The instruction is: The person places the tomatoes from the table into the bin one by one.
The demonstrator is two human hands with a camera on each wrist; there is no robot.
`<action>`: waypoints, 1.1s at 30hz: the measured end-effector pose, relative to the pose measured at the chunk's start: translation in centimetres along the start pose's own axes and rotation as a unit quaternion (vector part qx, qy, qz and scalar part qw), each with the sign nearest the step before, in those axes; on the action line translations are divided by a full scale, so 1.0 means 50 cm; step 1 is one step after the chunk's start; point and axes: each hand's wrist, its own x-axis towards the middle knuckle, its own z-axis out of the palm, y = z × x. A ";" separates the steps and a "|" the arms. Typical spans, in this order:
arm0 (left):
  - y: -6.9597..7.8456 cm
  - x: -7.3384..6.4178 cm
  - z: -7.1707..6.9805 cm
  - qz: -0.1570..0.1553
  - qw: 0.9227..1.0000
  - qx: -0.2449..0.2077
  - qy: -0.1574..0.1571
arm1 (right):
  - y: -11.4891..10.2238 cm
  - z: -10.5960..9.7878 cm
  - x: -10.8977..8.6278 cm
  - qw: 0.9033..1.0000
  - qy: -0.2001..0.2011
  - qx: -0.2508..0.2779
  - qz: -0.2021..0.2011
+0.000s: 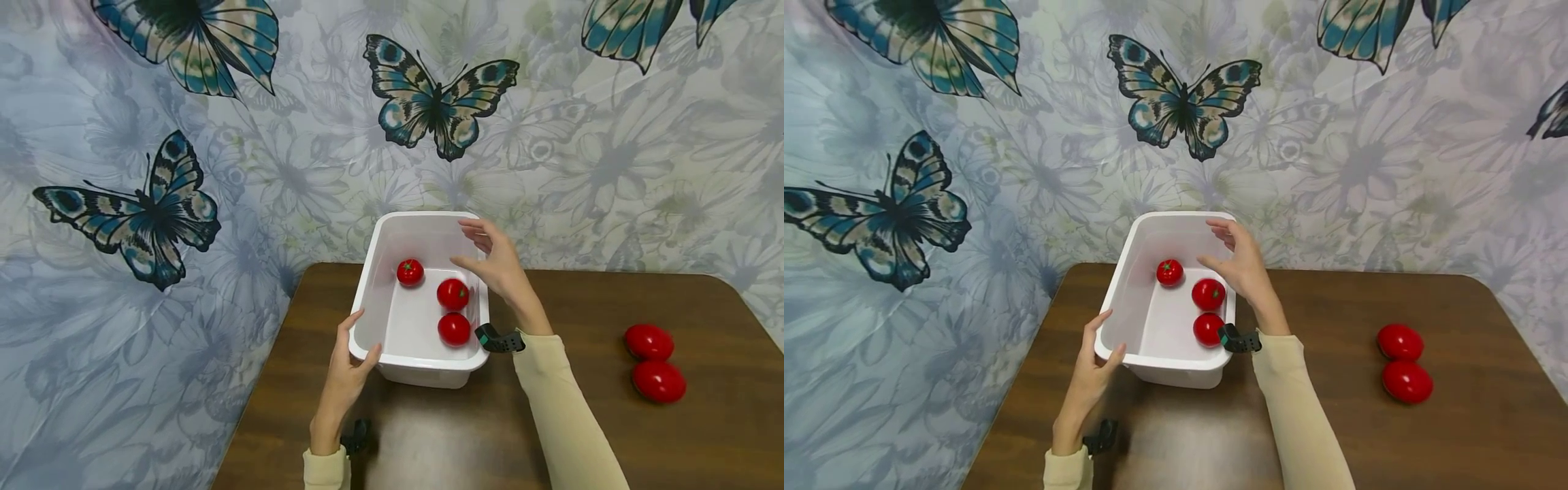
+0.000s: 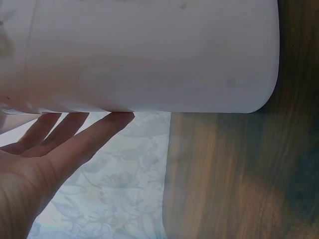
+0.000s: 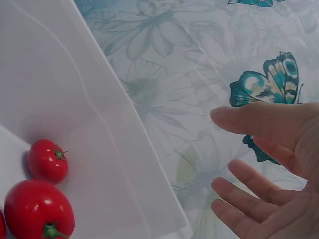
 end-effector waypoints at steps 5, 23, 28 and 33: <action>0.003 -0.004 -0.002 -0.001 1.000 0.001 0.001 | -0.011 -0.010 -0.010 1.000 0.000 -0.007 -0.010; 0.002 -0.012 0.009 0.002 1.000 0.015 0.002 | 0.020 -0.085 -0.096 0.999 0.027 -0.010 -0.042; 0.002 -0.011 0.010 0.008 1.000 0.015 -0.002 | 0.074 -0.179 -0.188 0.995 0.082 -0.044 -0.040; 0.004 -0.009 0.010 0.013 1.000 0.017 -0.002 | 0.147 -0.298 -0.304 0.985 0.149 -0.082 0.000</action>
